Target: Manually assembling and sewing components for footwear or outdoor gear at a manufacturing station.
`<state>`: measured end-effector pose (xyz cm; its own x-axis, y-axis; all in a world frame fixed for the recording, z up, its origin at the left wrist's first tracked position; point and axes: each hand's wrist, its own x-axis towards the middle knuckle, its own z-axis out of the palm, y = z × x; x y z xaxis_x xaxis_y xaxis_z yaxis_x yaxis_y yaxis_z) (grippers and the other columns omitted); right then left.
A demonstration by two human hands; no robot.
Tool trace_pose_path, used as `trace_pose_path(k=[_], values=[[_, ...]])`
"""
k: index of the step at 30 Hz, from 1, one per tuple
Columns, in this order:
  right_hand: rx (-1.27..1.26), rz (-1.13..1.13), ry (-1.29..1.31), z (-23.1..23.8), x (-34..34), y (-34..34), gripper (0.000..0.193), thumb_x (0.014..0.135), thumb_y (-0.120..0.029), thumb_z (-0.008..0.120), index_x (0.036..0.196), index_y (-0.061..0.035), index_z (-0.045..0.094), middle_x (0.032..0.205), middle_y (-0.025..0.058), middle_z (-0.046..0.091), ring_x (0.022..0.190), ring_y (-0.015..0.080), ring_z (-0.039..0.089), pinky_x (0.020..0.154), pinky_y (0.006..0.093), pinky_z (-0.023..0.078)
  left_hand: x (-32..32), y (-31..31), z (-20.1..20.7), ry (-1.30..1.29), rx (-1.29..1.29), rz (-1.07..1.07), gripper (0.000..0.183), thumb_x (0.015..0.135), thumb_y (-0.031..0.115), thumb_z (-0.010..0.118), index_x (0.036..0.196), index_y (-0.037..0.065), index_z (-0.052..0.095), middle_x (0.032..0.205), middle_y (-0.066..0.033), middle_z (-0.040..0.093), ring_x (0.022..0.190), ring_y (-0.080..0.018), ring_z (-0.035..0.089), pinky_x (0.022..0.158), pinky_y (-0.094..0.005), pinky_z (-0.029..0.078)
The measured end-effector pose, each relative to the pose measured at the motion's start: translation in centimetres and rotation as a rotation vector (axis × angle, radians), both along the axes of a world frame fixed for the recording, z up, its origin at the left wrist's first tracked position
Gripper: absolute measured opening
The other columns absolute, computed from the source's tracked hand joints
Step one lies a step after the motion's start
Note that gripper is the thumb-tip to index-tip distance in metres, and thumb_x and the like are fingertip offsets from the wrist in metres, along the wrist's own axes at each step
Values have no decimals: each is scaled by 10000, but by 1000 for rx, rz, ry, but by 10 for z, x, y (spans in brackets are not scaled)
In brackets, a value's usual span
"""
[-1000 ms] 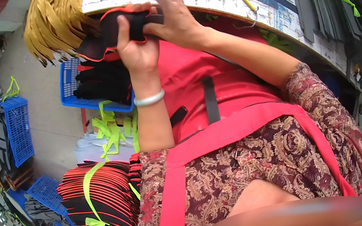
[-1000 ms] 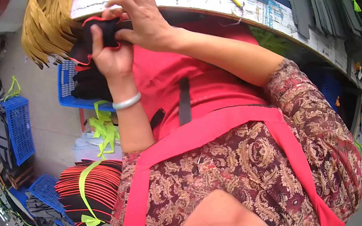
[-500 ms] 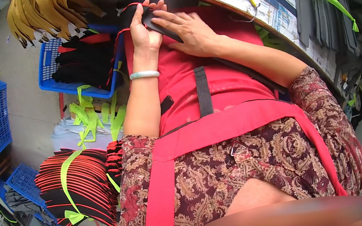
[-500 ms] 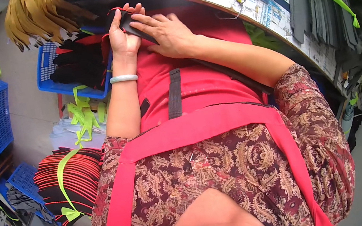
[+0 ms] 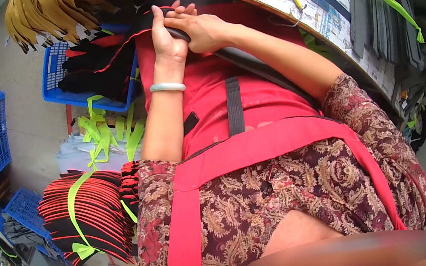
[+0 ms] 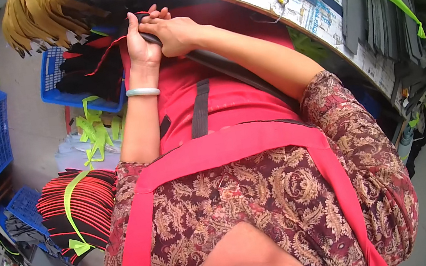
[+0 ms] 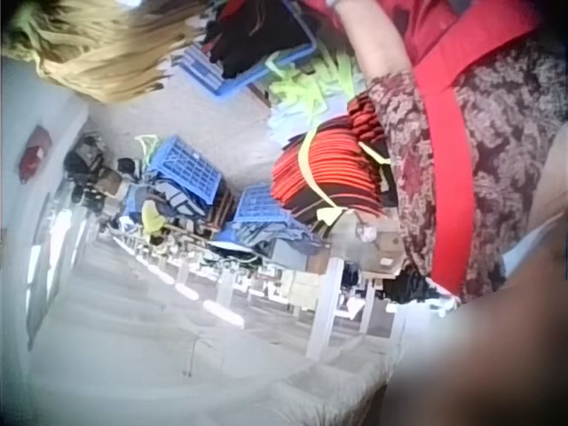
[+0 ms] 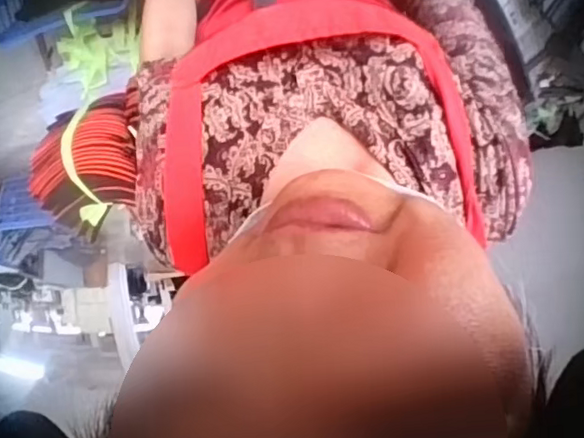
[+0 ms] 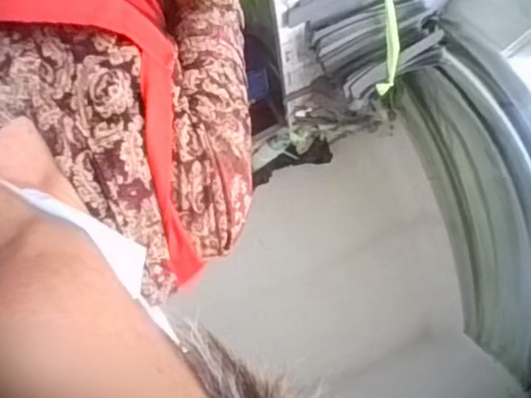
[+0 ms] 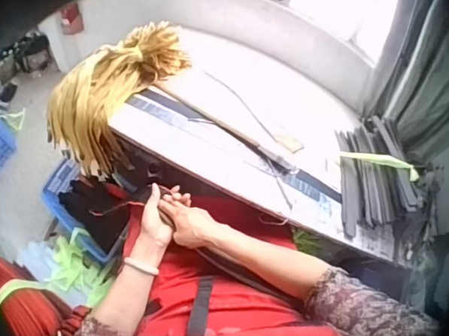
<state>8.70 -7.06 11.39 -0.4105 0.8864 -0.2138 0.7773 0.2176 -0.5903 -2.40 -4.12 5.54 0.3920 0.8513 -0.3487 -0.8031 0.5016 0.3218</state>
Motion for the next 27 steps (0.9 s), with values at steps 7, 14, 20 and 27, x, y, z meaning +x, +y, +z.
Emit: trace_pose_path(k=[7,14,20,27], values=[[-27,49,0,-10,-3,-14,474,715,-76,564,1185,-83,508,1226,194,553,968,400,612,786,474,509,-6,-3,-29,-78,-122,-2,312,915,327,610,939,23,543,755,-58,582,795,-251,600,866,-432,501],[-10,2,131,-28,11,-25,399,708,-15,543,1100,-52,478,1226,184,504,995,409,578,799,496,489,-3,0,-1,-4,-285,57,314,905,322,620,928,17,554,781,-73,606,843,-266,619,859,-453,503],[-32,101,22,-38,-5,21,293,726,-66,549,1015,-23,556,1107,191,589,975,392,598,793,465,501,-9,24,-28,-215,-273,9,130,834,54,628,874,27,507,681,-53,539,684,-194,547,747,-362,496],[-26,-7,17,-24,-6,-7,565,720,-76,557,1276,-111,462,1245,155,541,1016,393,599,793,485,504,-8,7,-27,-176,-170,75,138,847,116,597,892,2,533,713,-58,551,703,-221,544,796,-410,496]])
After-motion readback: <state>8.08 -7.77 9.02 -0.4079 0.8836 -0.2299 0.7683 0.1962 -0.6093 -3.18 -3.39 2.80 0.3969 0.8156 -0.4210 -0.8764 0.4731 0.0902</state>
